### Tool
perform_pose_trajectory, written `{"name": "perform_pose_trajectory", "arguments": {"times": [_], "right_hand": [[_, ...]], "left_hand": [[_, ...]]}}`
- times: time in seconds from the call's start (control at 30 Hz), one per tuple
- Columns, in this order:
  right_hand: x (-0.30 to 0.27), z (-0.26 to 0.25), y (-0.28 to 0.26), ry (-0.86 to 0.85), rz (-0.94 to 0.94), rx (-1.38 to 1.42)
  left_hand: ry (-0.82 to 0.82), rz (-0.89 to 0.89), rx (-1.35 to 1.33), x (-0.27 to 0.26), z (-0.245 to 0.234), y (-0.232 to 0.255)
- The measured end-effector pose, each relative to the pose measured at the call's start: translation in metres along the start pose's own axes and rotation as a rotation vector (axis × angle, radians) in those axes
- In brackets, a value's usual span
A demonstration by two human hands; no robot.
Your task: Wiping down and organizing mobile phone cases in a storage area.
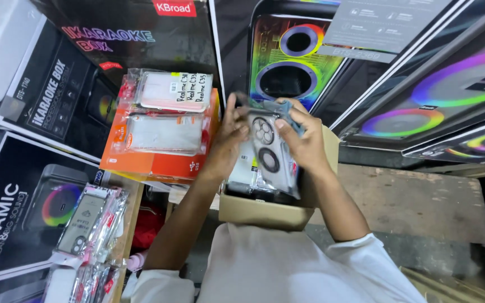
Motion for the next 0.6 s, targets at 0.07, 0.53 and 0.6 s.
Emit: {"name": "perform_pose_trajectory", "arguments": {"times": [0.07,0.53,0.6], "right_hand": [[-0.003,0.000,0.013,0.017,0.044,0.023],[-0.022,0.013,0.026,0.268,-0.500,-0.660],[-0.016,-0.008,0.061,0.346,-0.480,-0.756]], "left_hand": [[-0.010,-0.124,-0.151,-0.003,-0.002,-0.022],[0.156,0.012,-0.456,-0.009,-0.012,-0.036],[0.218,0.012,-0.392,-0.017,-0.024,-0.038]]}}
Point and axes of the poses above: each hand's wrist, its own x-axis towards the middle knuckle, its own z-axis out of the palm, y = z × x, the point moved 3 cm from there along x, towards the middle knuckle, and after that the axes turned 15 degrees about y, right-handed, at the moved point
